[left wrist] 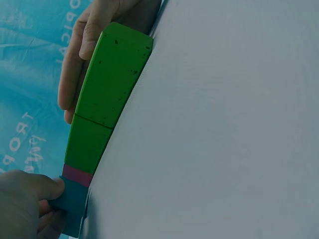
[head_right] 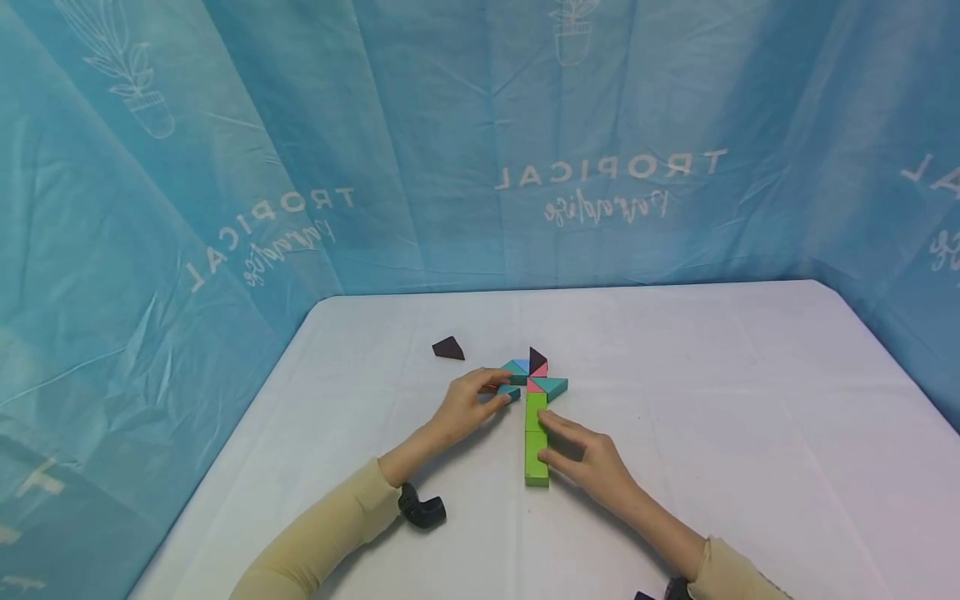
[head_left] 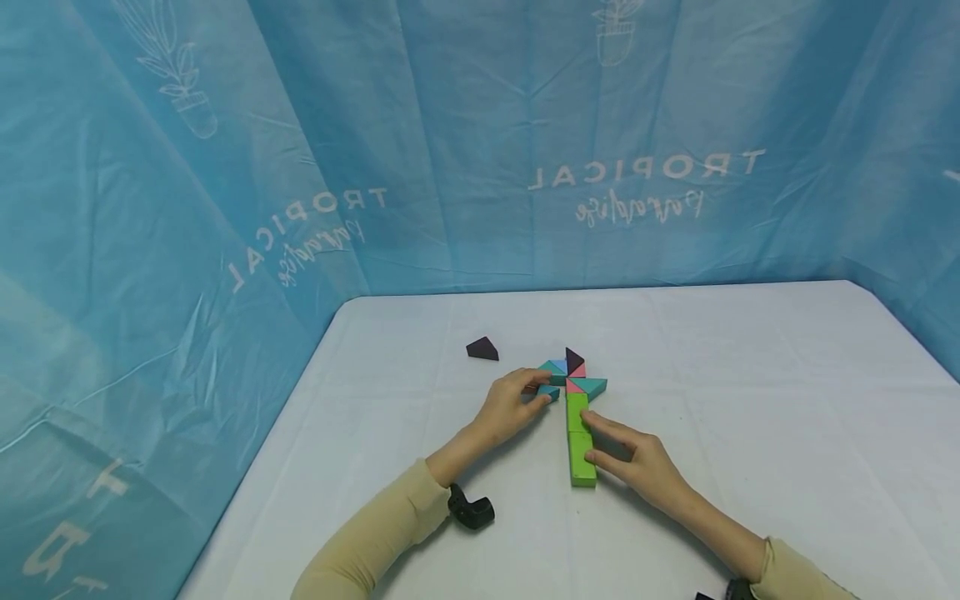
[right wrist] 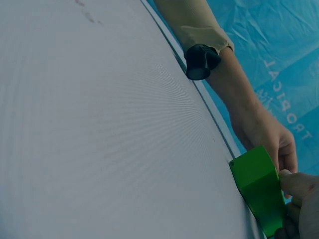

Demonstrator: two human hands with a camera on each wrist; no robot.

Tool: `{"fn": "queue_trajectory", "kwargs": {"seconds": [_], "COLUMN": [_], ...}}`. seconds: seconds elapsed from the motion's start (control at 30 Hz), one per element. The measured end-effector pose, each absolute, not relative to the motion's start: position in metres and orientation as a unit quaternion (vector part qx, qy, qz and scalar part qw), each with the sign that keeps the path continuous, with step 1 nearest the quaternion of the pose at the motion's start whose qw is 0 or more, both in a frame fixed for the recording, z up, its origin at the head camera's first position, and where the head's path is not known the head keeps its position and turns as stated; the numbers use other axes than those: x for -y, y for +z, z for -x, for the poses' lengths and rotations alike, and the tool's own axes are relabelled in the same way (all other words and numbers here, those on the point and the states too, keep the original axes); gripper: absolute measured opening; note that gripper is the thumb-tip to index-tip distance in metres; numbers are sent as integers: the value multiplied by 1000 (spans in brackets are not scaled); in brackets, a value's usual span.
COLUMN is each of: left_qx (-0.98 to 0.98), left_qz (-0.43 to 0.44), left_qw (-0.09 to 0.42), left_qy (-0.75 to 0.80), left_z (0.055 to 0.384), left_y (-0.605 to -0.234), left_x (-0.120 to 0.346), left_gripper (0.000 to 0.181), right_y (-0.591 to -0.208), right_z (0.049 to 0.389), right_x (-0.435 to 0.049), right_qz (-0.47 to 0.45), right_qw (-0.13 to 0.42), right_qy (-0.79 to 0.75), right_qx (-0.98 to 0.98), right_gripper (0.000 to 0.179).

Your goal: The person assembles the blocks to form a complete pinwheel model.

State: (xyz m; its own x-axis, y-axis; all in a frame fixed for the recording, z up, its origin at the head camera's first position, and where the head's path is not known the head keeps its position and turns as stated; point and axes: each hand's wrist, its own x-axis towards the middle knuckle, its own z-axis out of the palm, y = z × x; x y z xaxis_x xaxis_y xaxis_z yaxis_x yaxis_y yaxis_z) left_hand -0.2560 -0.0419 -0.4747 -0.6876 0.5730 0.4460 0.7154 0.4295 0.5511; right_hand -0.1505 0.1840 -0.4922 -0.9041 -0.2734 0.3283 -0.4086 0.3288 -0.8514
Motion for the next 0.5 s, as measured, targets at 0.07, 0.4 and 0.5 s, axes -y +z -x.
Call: {"fn": "queue_trajectory", "kwargs": {"seconds": [0.07, 0.4, 0.5], "left_qx": [845, 842, 832], "left_qz": [374, 406, 430], "left_qw": [99, 82, 69], "left_qy": [-369, -346, -344], "left_z": [255, 249, 250], "left_y": [-476, -469, -469], "left_x": [42, 57, 63], "left_gripper": [36, 40, 40], "right_y": [-492, -491, -491], "right_z": [150, 150, 151], "right_x": [-184, -184, -185], "right_qz": [-209, -208, -210], "right_qw": [61, 60, 63], "right_qy": [540, 533, 536], "right_qx": [813, 818, 815], "right_gripper": [55, 55, 54]}}
